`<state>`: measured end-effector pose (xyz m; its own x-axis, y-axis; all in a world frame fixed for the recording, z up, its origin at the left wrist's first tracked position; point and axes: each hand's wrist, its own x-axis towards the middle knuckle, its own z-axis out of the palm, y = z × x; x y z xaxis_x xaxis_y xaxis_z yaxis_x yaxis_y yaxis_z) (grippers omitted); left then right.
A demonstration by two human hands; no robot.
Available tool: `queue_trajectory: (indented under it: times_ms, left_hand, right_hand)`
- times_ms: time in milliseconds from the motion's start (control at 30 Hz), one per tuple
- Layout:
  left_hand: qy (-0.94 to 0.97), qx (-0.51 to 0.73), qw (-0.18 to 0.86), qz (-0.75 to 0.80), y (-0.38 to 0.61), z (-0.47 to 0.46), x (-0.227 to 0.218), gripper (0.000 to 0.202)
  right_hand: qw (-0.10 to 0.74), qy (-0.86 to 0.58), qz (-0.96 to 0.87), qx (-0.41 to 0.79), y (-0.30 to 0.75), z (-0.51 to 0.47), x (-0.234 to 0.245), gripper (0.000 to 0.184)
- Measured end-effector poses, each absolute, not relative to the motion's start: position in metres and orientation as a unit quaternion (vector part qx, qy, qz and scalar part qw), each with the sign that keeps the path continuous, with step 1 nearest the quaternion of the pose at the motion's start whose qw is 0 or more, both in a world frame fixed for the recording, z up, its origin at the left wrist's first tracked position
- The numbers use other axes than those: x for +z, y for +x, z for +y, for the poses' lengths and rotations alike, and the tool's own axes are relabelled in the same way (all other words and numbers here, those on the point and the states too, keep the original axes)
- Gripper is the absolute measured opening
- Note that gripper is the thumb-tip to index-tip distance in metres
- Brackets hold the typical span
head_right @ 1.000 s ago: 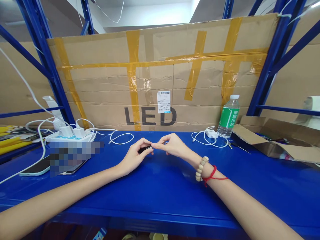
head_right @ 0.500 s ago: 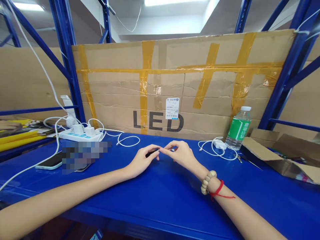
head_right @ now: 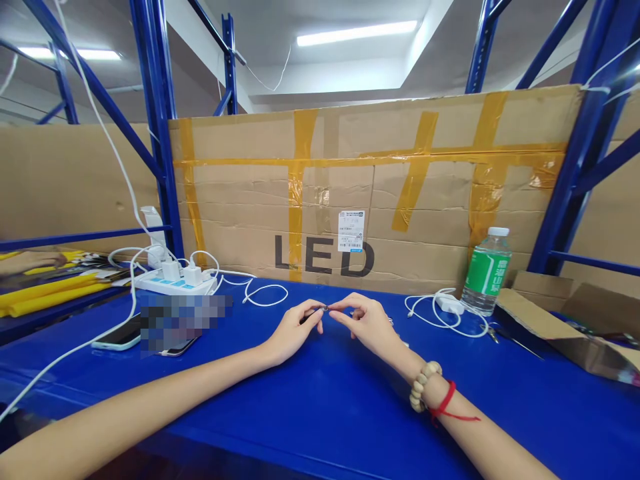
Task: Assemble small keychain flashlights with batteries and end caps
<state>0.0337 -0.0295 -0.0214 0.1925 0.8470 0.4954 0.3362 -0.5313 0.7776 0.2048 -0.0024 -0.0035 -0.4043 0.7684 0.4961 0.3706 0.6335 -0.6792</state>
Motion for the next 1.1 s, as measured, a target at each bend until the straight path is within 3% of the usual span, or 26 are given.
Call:
queue_trajectory:
  times_ms: [333, 833, 1100]
  left_hand:
    - [0.759, 0.450, 0.234, 0.409, 0.035, -0.033, -0.021, 0.024]
    - [0.793, 0.402, 0.201, 0.411, 0.034, -0.032, -0.022, 0.026]
    - [0.801, 0.388, 0.192, 0.414, 0.033, -0.033, -0.021, 0.026]
  right_hand:
    - [0.428, -0.353, -0.802, 0.221, 0.207, 0.003, -0.005, 0.037]
    - [0.352, -0.426, -0.779, 0.296, 0.214, 0.011, -0.007, 0.041]
    - [0.371, -0.400, -0.766, 0.340, 0.212, 0.003, -0.001, 0.034]
